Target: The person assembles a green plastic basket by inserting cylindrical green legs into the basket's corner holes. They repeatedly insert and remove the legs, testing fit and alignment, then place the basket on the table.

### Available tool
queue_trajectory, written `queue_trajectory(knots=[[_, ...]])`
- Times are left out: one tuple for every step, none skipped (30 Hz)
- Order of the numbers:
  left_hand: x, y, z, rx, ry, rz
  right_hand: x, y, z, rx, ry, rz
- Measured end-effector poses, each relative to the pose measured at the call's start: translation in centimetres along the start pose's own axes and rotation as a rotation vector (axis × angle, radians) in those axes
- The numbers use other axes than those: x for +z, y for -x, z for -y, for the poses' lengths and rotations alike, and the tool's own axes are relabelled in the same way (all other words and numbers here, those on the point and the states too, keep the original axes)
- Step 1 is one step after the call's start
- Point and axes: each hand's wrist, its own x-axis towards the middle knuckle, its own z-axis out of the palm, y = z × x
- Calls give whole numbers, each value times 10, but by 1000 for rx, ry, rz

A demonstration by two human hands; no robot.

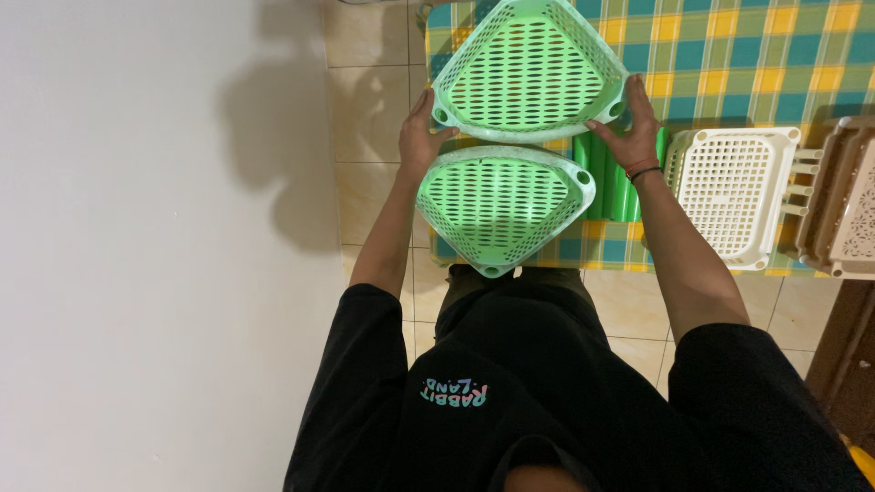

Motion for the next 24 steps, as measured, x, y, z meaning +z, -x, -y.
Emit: queue_trajectory(knots=[[0, 0, 0, -26, -8, 14, 0, 1, 0, 13, -34, -4], [0, 0, 0, -36, -8, 15, 1, 2, 1, 27, -68, -9], [0, 0, 1, -46, -9, 15, 3, 2, 2, 39, -104, -13], [1, 0, 2, -56, -9, 15, 3, 1, 2, 39, -105, -11], [2, 1, 3, -40, 7, 3, 3, 3, 2, 41, -106, -9], [2, 1, 5, -24, 23, -8, 3, 3, 2, 44, -107, -7], [5, 0, 6, -10, 41, -16, 3, 4, 2, 36, -89, 0], [7, 0, 7, -17, 7, -7, 2, 4, 2, 29, -71, 7], [9, -3, 8, -18, -29, -2, 2, 2, 2, 16, -53, 11], [9, -2, 8, -20, -64, 2, 1, 2, 3, 42, -16, 21], [7, 0, 7, -8, -79, -8, 0, 3, 5, 68, 22, 31], [4, 4, 5, 5, -94, -19, -1, 6, 8, 94, 59, 40], [3, 4, 0, 28, -106, -32, -2, 8, 10, 102, 17, 19], [3, 7, -6, 81, -108, -60, -3, 14, 12, 108, -25, -3], [1, 13, -13, 132, -111, -87, -6, 20, 16, 116, -68, -21], [-1, 18, -21, 183, -113, -114, -9, 24, 19, 103, -65, -40], [0, 26, -28, 201, -84, -124, -11, 34, 22, 92, -62, -55], [4, 35, -38, 218, -55, -133, -14, 43, 25, 81, -59, -69], [9, 44, -48, 237, -27, -142, -16, 53, 29, 92, -90, -76], [14, 54, -58, 274, -51, -145, -18, 64, 32, 104, -120, -82], [21, 64, -68, 310, -76, -146, -21, 76, 36, 117, -151, -88], [27, 75, -77, 347, -100, -148, -23, 88, 39, 157, -157, -88], [34, 87, -84, 331, -25, -109, -22, 99, 42, 198, -164, -89], [40, 100, -92, 315, 50, -69, -22, 110, 45, 240, -172, -90]])
